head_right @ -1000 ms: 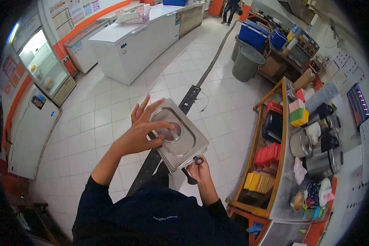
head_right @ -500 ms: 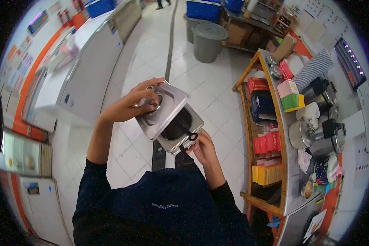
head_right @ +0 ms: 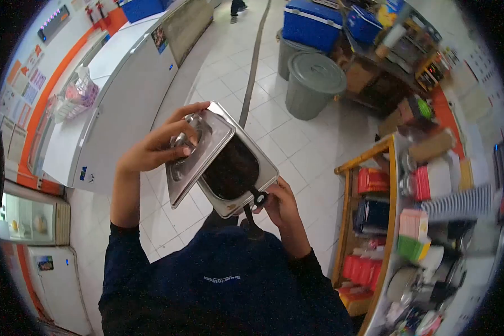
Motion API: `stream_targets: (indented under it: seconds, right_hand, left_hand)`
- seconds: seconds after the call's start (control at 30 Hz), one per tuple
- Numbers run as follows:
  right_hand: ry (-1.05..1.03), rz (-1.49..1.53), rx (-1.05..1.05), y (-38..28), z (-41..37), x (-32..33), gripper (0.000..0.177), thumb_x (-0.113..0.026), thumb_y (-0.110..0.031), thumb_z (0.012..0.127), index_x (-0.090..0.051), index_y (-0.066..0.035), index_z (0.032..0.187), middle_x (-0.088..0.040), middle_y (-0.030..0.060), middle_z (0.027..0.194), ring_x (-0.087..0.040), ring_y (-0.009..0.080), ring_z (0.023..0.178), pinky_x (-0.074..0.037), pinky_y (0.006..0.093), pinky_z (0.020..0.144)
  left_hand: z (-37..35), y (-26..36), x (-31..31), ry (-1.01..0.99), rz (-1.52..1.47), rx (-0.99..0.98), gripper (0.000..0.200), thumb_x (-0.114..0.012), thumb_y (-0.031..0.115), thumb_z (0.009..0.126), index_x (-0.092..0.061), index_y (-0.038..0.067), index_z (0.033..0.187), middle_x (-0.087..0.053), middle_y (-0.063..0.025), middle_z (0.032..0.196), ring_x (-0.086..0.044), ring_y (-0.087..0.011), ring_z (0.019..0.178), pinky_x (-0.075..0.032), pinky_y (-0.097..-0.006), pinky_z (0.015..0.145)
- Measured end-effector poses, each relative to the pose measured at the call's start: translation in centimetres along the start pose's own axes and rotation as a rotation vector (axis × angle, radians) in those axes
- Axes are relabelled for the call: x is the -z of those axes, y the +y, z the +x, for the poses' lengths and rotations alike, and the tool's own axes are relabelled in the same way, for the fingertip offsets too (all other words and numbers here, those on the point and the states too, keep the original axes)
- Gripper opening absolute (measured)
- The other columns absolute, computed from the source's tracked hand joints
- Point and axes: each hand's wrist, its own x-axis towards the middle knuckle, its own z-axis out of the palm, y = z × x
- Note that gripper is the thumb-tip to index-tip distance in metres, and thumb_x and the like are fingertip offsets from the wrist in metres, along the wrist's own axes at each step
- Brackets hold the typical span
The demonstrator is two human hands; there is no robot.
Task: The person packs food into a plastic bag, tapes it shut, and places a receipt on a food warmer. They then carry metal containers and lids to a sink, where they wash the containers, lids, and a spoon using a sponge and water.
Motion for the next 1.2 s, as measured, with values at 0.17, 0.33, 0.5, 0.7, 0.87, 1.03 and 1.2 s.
stream_targets:
  seconds: [0.17, 0.33, 0.5, 0.7, 0.87, 1.03, 1.2]
  right_hand:
    - [0.009, -0.017, -0.067, -4.0, 14.6, 1.8, 0.034, -0.05, -0.007, 0.08, -0.047, 0.007, 0.111, -0.06, 0.0154, 0.092, -0.063, 0.0209, 0.065, -0.056, 0.0305, 0.045]
    - [-0.098, 0.03, -0.155, -9.1, 27.8, 5.2, 0.033, -0.052, -0.011, 0.082, -0.049, 0.004, 0.112, -0.059, 0.011, 0.096, -0.059, 0.0199, 0.091, -0.048, 0.0323, 0.082]
    - [0.147, -0.034, -0.024, -15.3, 40.2, 8.5, 0.03, -0.053, -0.009, 0.08, -0.052, 0.004, 0.107, -0.06, 0.01, 0.093, -0.058, 0.017, 0.088, -0.046, 0.0286, 0.08]
    - [0.298, -0.059, 0.106, -21.6, 53.0, 11.6, 0.029, -0.054, -0.01, 0.078, -0.055, 0.004, 0.104, -0.062, 0.0121, 0.095, -0.062, 0.0186, 0.082, -0.05, 0.0311, 0.077]
    - [0.378, -0.035, -0.026, -26.9, 68.7, 16.4, 0.031, -0.055, -0.012, 0.077, -0.056, 0.005, 0.103, -0.063, 0.0122, 0.094, -0.062, 0.0211, 0.084, -0.05, 0.034, 0.077]
    - [0.09, -0.339, 0.281, -35.2, 86.9, 16.7, 0.023, -0.054, -0.013, 0.08, -0.059, 0.002, 0.097, -0.064, 0.0073, 0.086, -0.059, 0.011, 0.074, -0.048, 0.0263, 0.066]
    - [0.038, -0.218, -0.279, -40.8, 108.4, 19.7, 0.018, -0.052, -0.015, 0.083, -0.058, 0.001, 0.09, -0.063, 0.0089, 0.079, -0.056, 0.0112, 0.052, -0.047, 0.0249, 0.045]
  left_hand:
    - [8.4, -6.6, 7.8, 0.009, 0.14, 0.02, 0.011, -0.062, 0.013, 0.081, -0.058, 0.012, 0.091, -0.03, -0.0127, 0.138, -0.024, -0.0322, 0.13, -0.022, -0.0441, 0.104]
    - [21.1, -14.7, 13.3, -0.013, 0.68, -0.024, 0.015, -0.064, 0.02, 0.076, -0.056, 0.015, 0.087, -0.035, -0.0102, 0.134, -0.02, -0.0367, 0.131, -0.017, -0.053, 0.103]
    - [36.5, -21.9, 21.3, -0.181, 0.709, -0.158, 0.044, -0.071, 0.02, 0.067, -0.049, 0.012, 0.105, -0.043, -0.0102, 0.125, -0.027, -0.0326, 0.128, -0.013, -0.0564, 0.103]
    - [53.5, -31.4, 27.3, -0.531, 0.497, -0.141, 0.06, -0.072, 0.022, 0.064, -0.044, 0.008, 0.115, -0.051, -0.0122, 0.111, -0.046, -0.0277, 0.112, -0.03, -0.044, 0.097]
    - [66.7, -41.5, 34.4, -0.838, 0.419, -0.035, 0.055, -0.076, 0.035, 0.062, -0.048, 0.001, 0.096, -0.056, -0.0169, 0.086, -0.056, -0.0329, 0.085, -0.043, -0.0385, 0.073]
    - [77.5, -50.1, 44.7, -0.825, 0.406, 0.114, 0.057, -0.069, 0.047, 0.072, -0.047, -0.001, 0.093, -0.06, -0.0179, 0.076, -0.06, -0.032, 0.074, -0.044, -0.0389, 0.065]
    - [84.1, -55.6, 56.5, -0.452, 0.17, 0.29, 0.041, -0.055, 0.039, 0.087, -0.052, -0.001, 0.094, -0.058, -0.0115, 0.066, -0.058, -0.0189, 0.064, -0.043, -0.0312, 0.058]
